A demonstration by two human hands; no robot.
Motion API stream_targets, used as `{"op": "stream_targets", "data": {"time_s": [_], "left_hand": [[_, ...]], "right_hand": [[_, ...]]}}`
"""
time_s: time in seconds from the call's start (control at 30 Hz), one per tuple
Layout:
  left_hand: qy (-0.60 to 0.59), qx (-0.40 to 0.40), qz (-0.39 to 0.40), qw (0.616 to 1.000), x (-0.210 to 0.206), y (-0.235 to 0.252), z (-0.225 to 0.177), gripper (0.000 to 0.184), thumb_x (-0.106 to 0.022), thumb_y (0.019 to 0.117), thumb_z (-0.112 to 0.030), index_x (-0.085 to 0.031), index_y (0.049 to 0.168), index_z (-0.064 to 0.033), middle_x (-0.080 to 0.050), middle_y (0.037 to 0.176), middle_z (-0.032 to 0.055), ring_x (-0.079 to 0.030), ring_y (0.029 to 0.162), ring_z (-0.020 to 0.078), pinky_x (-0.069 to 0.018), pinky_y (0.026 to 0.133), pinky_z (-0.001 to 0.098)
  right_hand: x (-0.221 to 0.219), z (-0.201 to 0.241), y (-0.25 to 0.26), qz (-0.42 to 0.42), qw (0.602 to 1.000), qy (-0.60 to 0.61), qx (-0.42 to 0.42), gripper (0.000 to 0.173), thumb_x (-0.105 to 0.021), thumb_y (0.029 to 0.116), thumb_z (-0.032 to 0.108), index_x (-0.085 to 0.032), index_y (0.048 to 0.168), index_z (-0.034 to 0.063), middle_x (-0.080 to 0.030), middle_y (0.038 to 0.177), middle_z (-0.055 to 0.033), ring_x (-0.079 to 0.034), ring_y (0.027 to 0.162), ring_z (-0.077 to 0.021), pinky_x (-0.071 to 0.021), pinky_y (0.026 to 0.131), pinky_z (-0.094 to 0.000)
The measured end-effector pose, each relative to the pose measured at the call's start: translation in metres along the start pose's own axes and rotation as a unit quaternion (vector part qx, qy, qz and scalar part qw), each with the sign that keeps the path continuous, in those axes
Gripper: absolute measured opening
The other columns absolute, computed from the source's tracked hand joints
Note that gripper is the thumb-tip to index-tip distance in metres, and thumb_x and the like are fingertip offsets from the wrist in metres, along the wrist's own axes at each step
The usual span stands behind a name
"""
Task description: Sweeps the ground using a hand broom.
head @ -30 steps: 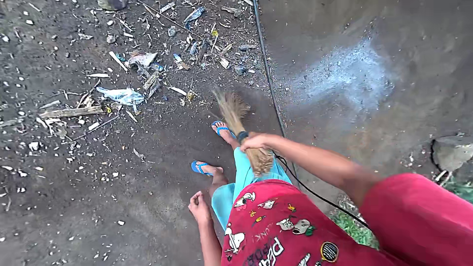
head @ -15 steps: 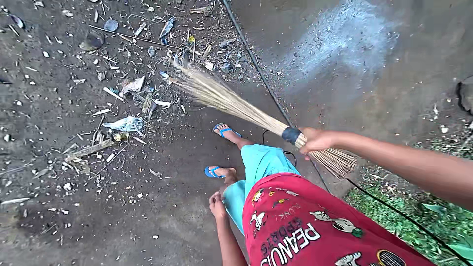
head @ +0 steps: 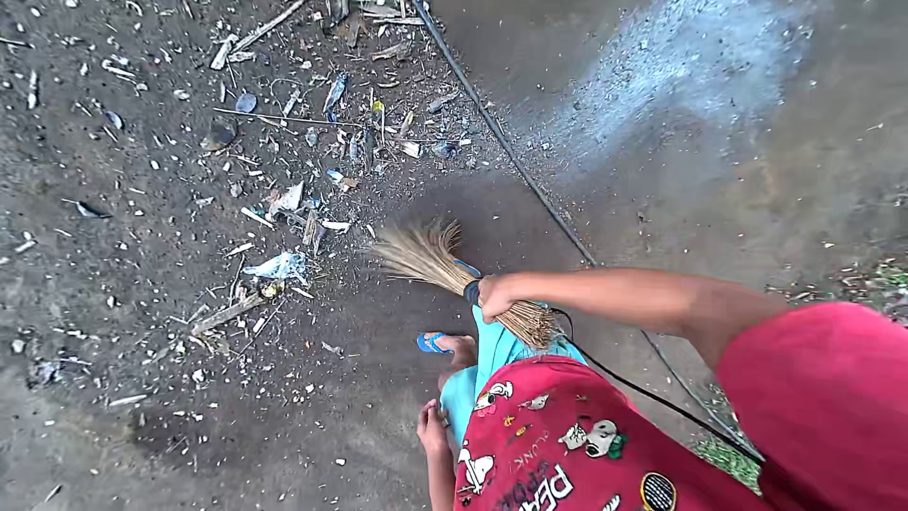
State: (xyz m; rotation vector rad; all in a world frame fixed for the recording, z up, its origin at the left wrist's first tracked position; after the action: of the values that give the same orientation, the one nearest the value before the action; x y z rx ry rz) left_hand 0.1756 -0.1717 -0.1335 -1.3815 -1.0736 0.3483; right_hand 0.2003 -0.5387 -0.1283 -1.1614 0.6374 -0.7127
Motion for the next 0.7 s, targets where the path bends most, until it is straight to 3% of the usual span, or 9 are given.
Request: {"op": "stream_targets", "data": {"time_s": [0.07, 0.13, 0.17, 0.23, 0.3, 0.4, 0.5, 0.6, 0.7], "left_hand": [[0.002, 0.016, -0.007, 1.000, 0.002, 0.003, 0.001, 0.037, -0.039, 0.1112, -0.015, -0.052, 0.131, 0.0135, -0.059, 0.126, 0.0299, -0.059, 0.106, 0.0278, -0.0480, 0.094, 0.0426], [0.008, -0.009, -0.022, 1.000, 0.003, 0.011, -0.016, 0.035, -0.042, 0.1107, -0.016, -0.054, 0.128, 0.0129, -0.061, 0.121, 0.0268, -0.059, 0.103, 0.0241, -0.0482, 0.093, 0.0402], [0.020, -0.029, -0.019, 0.999, 0.000, 0.017, -0.033, 0.035, -0.041, 0.1107, -0.016, -0.055, 0.128, 0.0113, -0.061, 0.120, 0.0255, -0.059, 0.101, 0.0243, -0.0480, 0.091, 0.0414], [0.043, -0.072, 0.011, 0.996, -0.010, 0.022, -0.072, 0.038, -0.037, 0.1116, -0.019, -0.056, 0.131, 0.0076, -0.063, 0.123, 0.0245, -0.060, 0.099, 0.0274, -0.0478, 0.084, 0.0459], [0.021, -0.111, 0.081, 0.990, -0.029, 0.021, -0.112, 0.049, -0.024, 0.1125, -0.028, -0.053, 0.138, 0.0040, -0.063, 0.128, 0.0213, -0.063, 0.102, 0.0260, -0.0502, 0.082, 0.0442], [-0.154, -0.095, 0.224, 0.958, -0.078, 0.003, -0.165, 0.082, 0.002, 0.1053, -0.058, -0.030, 0.150, 0.0026, -0.057, 0.140, 0.0209, -0.065, 0.115, 0.0266, -0.0544, 0.090, 0.0443], [-0.292, -0.029, 0.248, 0.923, -0.128, -0.014, -0.205, 0.087, -0.011, 0.1024, -0.071, -0.021, 0.158, -0.0054, -0.044, 0.153, 0.0214, -0.055, 0.131, 0.0318, -0.0484, 0.103, 0.0516], [-0.356, -0.024, 0.258, 0.898, -0.156, -0.008, -0.220, 0.070, -0.028, 0.1053, -0.063, -0.040, 0.149, -0.0101, -0.059, 0.136, 0.0132, -0.061, 0.119, 0.0246, -0.0523, 0.097, 0.0472], [-0.417, -0.014, 0.339, 0.843, -0.180, 0.006, -0.244, 0.076, -0.023, 0.1005, -0.073, -0.055, 0.125, -0.0086, -0.071, 0.107, 0.0087, -0.071, 0.099, 0.0235, -0.0593, 0.089, 0.0444]], "right_hand": [[0.008, -0.017, -0.009, -0.032, 0.997, -0.059, 0.043, 0.048, -0.078, 0.0872, 0.024, -0.060, 0.112, -0.0131, -0.063, 0.110, -0.0301, -0.063, 0.103, -0.0446, -0.0483, 0.083, -0.0646], [0.006, -0.053, -0.018, -0.072, 0.993, -0.083, 0.049, 0.072, -0.082, 0.0822, 0.022, -0.047, 0.136, -0.0096, -0.062, 0.115, -0.0320, -0.063, 0.107, -0.0496, -0.0489, 0.086, -0.0683], [0.003, -0.068, -0.024, -0.091, 0.991, -0.082, 0.052, 0.079, -0.083, 0.0800, 0.020, -0.042, 0.142, -0.0070, -0.063, 0.114, -0.0322, -0.063, 0.107, -0.0509, -0.0487, 0.086, -0.0690], [-0.005, -0.084, -0.044, -0.110, 0.989, -0.077, 0.063, 0.080, -0.084, 0.0794, 0.022, -0.040, 0.142, -0.0044, -0.064, 0.109, -0.0301, -0.064, 0.103, -0.0494, -0.0494, 0.084, -0.0671], [-0.015, -0.081, -0.064, -0.101, 0.992, -0.041, 0.068, 0.077, -0.083, 0.0826, 0.027, -0.042, 0.139, -0.0055, -0.063, 0.109, -0.0297, -0.064, 0.102, -0.0483, -0.0502, 0.084, -0.0659], [-0.026, -0.057, -0.077, -0.095, 0.991, 0.040, 0.084, 0.077, -0.083, 0.0843, 0.029, -0.042, 0.137, -0.0104, -0.061, 0.112, -0.0312, -0.064, 0.104, -0.0473, -0.0503, 0.085, -0.0651], [-0.021, -0.026, -0.069, -0.122, 0.983, 0.083, 0.113, 0.075, -0.082, 0.0844, 0.031, -0.045, 0.134, -0.0123, -0.062, 0.112, -0.0302, -0.064, 0.103, -0.0444, -0.0503, 0.087, -0.0627], [-0.014, -0.005, -0.059, -0.167, 0.974, 0.090, 0.120, 0.078, -0.083, 0.0818, 0.032, -0.046, 0.136, -0.0103, -0.060, 0.121, -0.0306, -0.063, 0.109, -0.0456, -0.0500, 0.090, -0.0646], [-0.001, -0.012, -0.036, -0.201, 0.959, 0.144, 0.139, 0.080, -0.079, 0.0860, 0.038, -0.043, 0.143, -0.0053, -0.064, 0.114, -0.0282, -0.064, 0.106, -0.0454, -0.0500, 0.089, -0.0669]]}}
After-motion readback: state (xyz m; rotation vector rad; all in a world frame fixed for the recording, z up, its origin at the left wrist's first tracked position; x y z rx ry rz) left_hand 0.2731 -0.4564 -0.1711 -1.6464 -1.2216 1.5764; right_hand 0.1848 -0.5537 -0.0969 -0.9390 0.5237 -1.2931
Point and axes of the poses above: each hand's wrist, its own y-axis towards the middle knuckle, its own x-axis out of the back of the hand, z = x × y, the point moved 4 cm from there along y, towards the middle knuckle
